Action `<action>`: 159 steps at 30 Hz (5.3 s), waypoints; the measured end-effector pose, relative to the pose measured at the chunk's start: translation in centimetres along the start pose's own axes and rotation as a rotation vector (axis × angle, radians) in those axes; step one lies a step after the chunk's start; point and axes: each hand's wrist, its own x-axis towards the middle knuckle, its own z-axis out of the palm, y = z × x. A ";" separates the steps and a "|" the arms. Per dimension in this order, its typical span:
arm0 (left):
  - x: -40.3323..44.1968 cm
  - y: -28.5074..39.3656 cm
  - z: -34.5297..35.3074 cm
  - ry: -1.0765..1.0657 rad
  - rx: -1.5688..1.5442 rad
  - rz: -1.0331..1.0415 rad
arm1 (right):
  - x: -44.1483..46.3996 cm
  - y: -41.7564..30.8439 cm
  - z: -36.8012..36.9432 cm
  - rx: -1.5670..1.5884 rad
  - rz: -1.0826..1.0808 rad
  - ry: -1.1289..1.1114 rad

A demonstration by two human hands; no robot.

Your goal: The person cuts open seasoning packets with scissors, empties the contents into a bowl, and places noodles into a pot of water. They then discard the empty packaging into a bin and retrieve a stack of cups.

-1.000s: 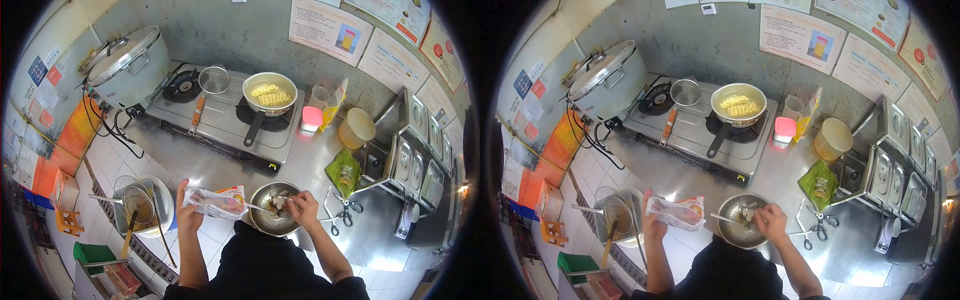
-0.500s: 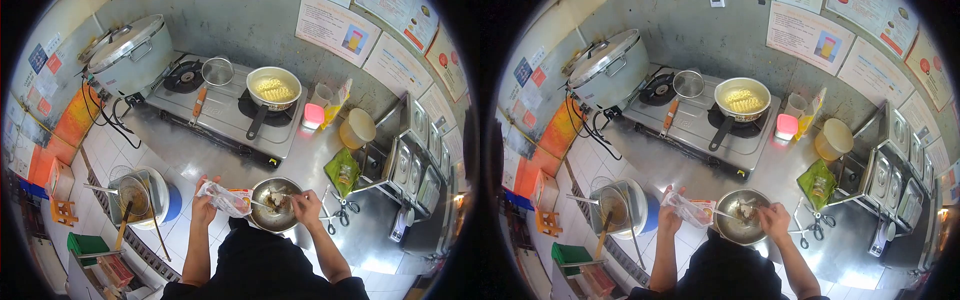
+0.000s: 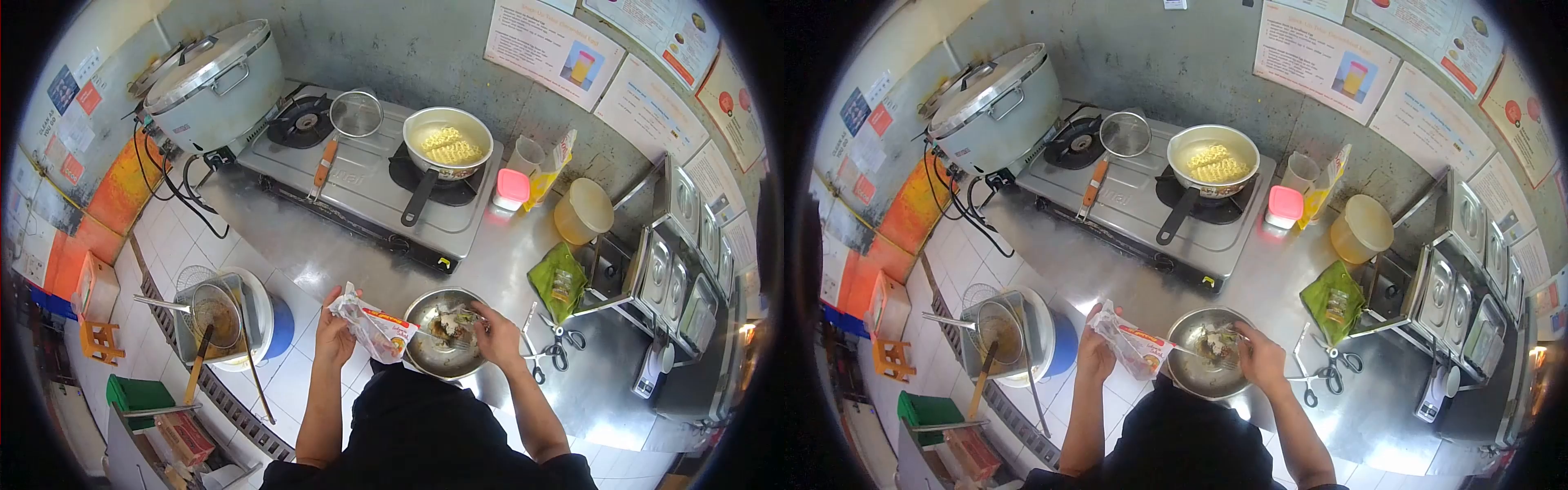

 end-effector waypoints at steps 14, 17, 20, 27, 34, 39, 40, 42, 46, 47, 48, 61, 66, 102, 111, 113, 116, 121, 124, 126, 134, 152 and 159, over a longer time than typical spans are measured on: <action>-0.8 0.3 -1.5 0.023 0.015 0.021 | 2.1 1.3 0.5 -0.330 -0.036 -0.156; -0.8 0.3 -1.7 0.027 0.025 0.031 | 2.5 0.2 -0.1 -0.443 -0.042 -0.215; -1.0 0.5 -1.5 0.044 0.036 0.028 | 2.9 0.2 0.0 -0.423 -0.056 -0.214; -1.0 0.3 -1.8 0.060 0.022 0.011 | 3.2 1.3 0.9 -0.325 -0.152 -0.052; -1.0 -0.1 -1.5 0.089 0.091 -0.003 | 3.7 1.1 0.6 -0.378 -0.222 -0.117; -1.0 -0.1 -1.4 0.070 0.032 -0.028 | 4.0 1.8 1.0 -0.277 -0.245 -0.133; -1.0 -0.2 -1.4 0.071 0.020 -0.029 | 4.2 2.1 1.3 -0.331 -0.244 -0.180; -1.1 -0.2 -1.3 0.072 0.008 -0.031 | 4.2 1.9 1.3 -0.383 -0.243 -0.225; -1.2 -0.2 -1.3 0.083 0.008 -0.038 | 4.3 1.4 1.4 -0.352 -0.195 -0.266; -1.2 -0.2 -1.4 0.068 0.001 -0.036 | 4.3 1.6 1.6 -0.267 -0.213 -0.196; -1.2 -0.2 -1.5 0.069 0.001 -0.035 | 4.3 1.6 1.6 -0.267 -0.214 -0.196; -1.0 -0.7 -0.8 0.083 -0.018 -0.086 | 4.6 1.6 0.8 -0.125 -0.288 -0.148; -0.8 -0.8 -0.3 0.103 -0.018 -0.106 | 4.7 0.2 -0.3 -0.176 -0.073 -0.288; -0.5 -2.4 4.7 0.101 0.057 -0.070 | 2.8 -11.2 0.8 0.190 -0.256 -0.192; -0.5 -4.6 6.0 0.013 0.043 -0.097 | 3.4 -11.1 2.3 0.053 -0.436 -0.134; -0.4 -4.9 5.8 0.000 0.113 -0.103 | 3.3 -11.2 2.4 -0.014 -0.469 -0.157; -0.6 -4.4 6.6 0.082 0.076 -0.112 | 3.7 -12.6 0.6 -0.013 -0.436 -0.244; -0.2 -4.1 5.7 0.058 0.130 -0.063 | 3.7 -11.0 2.6 0.095 -0.683 -0.036; 0.4 -4.3 4.5 -0.017 0.077 -0.057 | 3.1 -11.6 3.8 -0.136 -0.659 -0.057; 0.6 -4.0 4.6 -0.010 0.061 -0.104 | 2.8 -12.7 3.2 -0.147 -0.606 -0.051; 2.4 -0.9 2.6 0.095 -0.009 -0.083 | 3.7 -3.9 -3.9 0.312 -0.258 0.144; 1.6 -3.2 5.1 0.090 0.010 -0.120 | 5.5 19.1 -9.9 0.654 0.633 0.239; 2.6 -7.3 9.0 0.207 0.074 -0.308 | 3.9 -0.6 -6.9 0.974 0.201 0.099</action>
